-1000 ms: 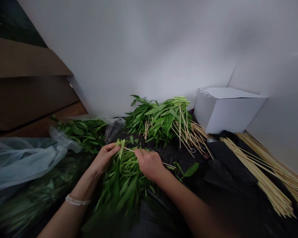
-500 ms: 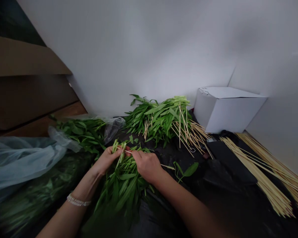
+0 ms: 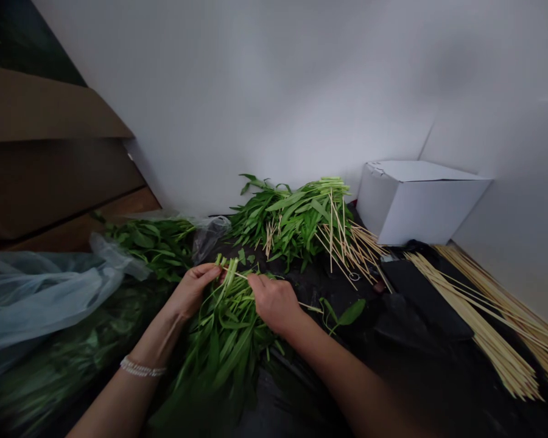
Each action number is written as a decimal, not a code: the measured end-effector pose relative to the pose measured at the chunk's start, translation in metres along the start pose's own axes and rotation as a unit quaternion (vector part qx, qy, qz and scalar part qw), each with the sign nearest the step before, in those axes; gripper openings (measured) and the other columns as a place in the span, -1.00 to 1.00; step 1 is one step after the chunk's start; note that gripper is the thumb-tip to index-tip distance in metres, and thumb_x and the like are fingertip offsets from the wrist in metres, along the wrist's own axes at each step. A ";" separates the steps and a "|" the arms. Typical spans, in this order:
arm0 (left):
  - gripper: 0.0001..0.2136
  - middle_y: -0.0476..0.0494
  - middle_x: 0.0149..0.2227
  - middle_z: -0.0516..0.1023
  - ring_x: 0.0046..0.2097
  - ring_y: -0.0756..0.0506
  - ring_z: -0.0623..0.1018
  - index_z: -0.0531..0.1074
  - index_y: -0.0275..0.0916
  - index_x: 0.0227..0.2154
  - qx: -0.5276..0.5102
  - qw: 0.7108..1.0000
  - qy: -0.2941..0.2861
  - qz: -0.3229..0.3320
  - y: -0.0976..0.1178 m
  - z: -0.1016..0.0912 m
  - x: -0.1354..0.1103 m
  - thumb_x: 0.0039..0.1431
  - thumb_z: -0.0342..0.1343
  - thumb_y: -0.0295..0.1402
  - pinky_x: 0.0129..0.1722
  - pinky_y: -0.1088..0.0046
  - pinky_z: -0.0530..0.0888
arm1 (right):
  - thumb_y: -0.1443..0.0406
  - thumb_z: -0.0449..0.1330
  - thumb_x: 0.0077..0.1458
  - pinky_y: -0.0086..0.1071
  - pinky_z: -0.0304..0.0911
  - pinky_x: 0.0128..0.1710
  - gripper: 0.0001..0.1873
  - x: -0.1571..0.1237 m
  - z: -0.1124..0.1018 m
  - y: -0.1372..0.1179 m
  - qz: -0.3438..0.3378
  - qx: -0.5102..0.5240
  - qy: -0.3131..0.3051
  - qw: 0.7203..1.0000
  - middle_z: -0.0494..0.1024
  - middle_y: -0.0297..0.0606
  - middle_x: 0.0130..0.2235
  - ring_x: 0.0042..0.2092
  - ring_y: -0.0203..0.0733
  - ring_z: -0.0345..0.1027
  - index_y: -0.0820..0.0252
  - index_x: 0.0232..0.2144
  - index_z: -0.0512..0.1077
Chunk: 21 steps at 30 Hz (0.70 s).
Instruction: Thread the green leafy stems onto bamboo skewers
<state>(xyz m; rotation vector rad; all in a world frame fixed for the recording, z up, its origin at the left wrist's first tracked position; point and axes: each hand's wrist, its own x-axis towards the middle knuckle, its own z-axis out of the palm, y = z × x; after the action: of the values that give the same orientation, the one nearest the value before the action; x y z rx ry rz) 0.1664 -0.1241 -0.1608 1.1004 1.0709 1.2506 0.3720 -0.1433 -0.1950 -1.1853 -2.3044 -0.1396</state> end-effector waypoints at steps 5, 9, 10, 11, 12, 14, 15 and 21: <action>-0.75 -0.07 -0.54 0.58 -0.50 0.00 0.48 0.59 -0.30 -0.55 0.017 1.000 -0.001 -0.010 0.000 0.000 -0.001 -0.24 0.42 -0.22 -0.39 0.49 0.40 | 0.43 -0.08 0.24 -0.47 0.16 -0.39 -0.71 0.000 0.000 0.000 0.000 -0.005 -0.003 1.000 0.54 -0.26 -0.31 -0.35 -0.28 0.42 0.19 -0.09 0.36; -0.77 -0.05 -0.56 0.57 -0.52 0.01 0.47 0.59 -0.29 -0.53 0.019 1.000 -0.005 -0.017 0.000 0.000 -0.002 -0.18 0.40 -0.23 -0.43 0.51 0.38 | 0.41 -0.08 0.25 -0.46 0.15 -0.38 -0.73 0.000 0.002 0.001 0.002 0.000 -0.006 1.000 0.54 -0.25 -0.31 -0.33 -0.27 0.42 0.21 -0.11 0.37; -0.78 -0.04 -0.56 0.56 -0.53 0.01 0.46 0.59 -0.29 -0.52 0.019 1.000 -0.011 -0.020 0.001 0.000 -0.002 -0.16 0.39 -0.23 -0.44 0.51 0.38 | 0.41 -0.09 0.26 -0.46 0.14 -0.39 -0.73 0.000 0.003 0.001 0.003 -0.001 -0.006 1.000 0.54 -0.25 -0.31 -0.34 -0.27 0.42 0.21 -0.12 0.37; -0.79 -0.04 -0.56 0.56 -0.53 0.01 0.46 0.59 -0.29 -0.52 0.021 0.999 -0.018 -0.022 0.001 0.000 -0.003 -0.13 0.37 -0.23 -0.45 0.52 0.37 | 0.40 -0.09 0.26 -0.45 0.14 -0.39 -0.73 0.000 0.003 0.001 0.005 -0.002 -0.007 1.000 0.54 -0.26 -0.32 -0.34 -0.27 0.41 0.21 -0.13 0.37; -0.79 -0.04 -0.55 0.56 -0.54 0.01 0.46 0.59 -0.29 -0.51 0.024 0.999 -0.025 -0.023 0.001 -0.001 -0.003 -0.11 0.36 -0.22 -0.46 0.52 0.36 | 0.40 -0.09 0.27 -0.45 0.13 -0.40 -0.74 0.000 0.003 0.000 0.006 -0.004 -0.009 1.000 0.54 -0.26 -0.32 -0.35 -0.27 0.41 0.21 -0.14 0.38; -0.80 -0.04 -0.54 0.56 -0.53 0.01 0.46 0.59 -0.28 -0.50 0.034 0.999 -0.034 -0.024 0.001 -0.001 -0.003 -0.07 0.33 -0.22 -0.47 0.52 0.36 | 0.40 -0.08 0.26 -0.44 0.11 -0.42 -0.74 0.000 0.002 0.000 0.007 -0.007 -0.016 1.000 0.53 -0.27 -0.33 -0.37 -0.27 0.40 0.20 -0.15 0.38; -0.80 -0.04 -0.54 0.56 -0.54 0.01 0.46 0.58 -0.28 -0.51 0.041 0.998 -0.034 -0.023 0.001 -0.002 -0.003 -0.06 0.32 -0.22 -0.48 0.53 0.35 | 0.41 -0.07 0.25 -0.44 0.10 -0.43 -0.75 0.000 0.002 0.000 0.008 -0.007 -0.019 1.000 0.53 -0.27 -0.34 -0.37 -0.27 0.40 0.20 -0.16 0.38; -0.74 -0.06 -0.53 0.57 -0.54 0.00 0.46 0.59 -0.29 -0.49 0.064 0.997 -0.030 -0.028 -0.001 -0.001 -0.003 -0.09 0.33 -0.16 -0.48 0.52 0.37 | 0.43 -0.08 0.23 -0.46 0.09 -0.42 -0.75 0.001 0.002 0.000 0.012 -0.004 -0.018 1.000 0.53 -0.27 -0.35 -0.37 -0.28 0.39 0.19 -0.18 0.38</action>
<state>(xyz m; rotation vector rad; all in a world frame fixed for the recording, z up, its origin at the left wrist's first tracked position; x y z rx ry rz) 0.1651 -0.1274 -0.1623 1.1899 1.1408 1.1109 0.3711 -0.1421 -0.1963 -1.2294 -2.3217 -0.1189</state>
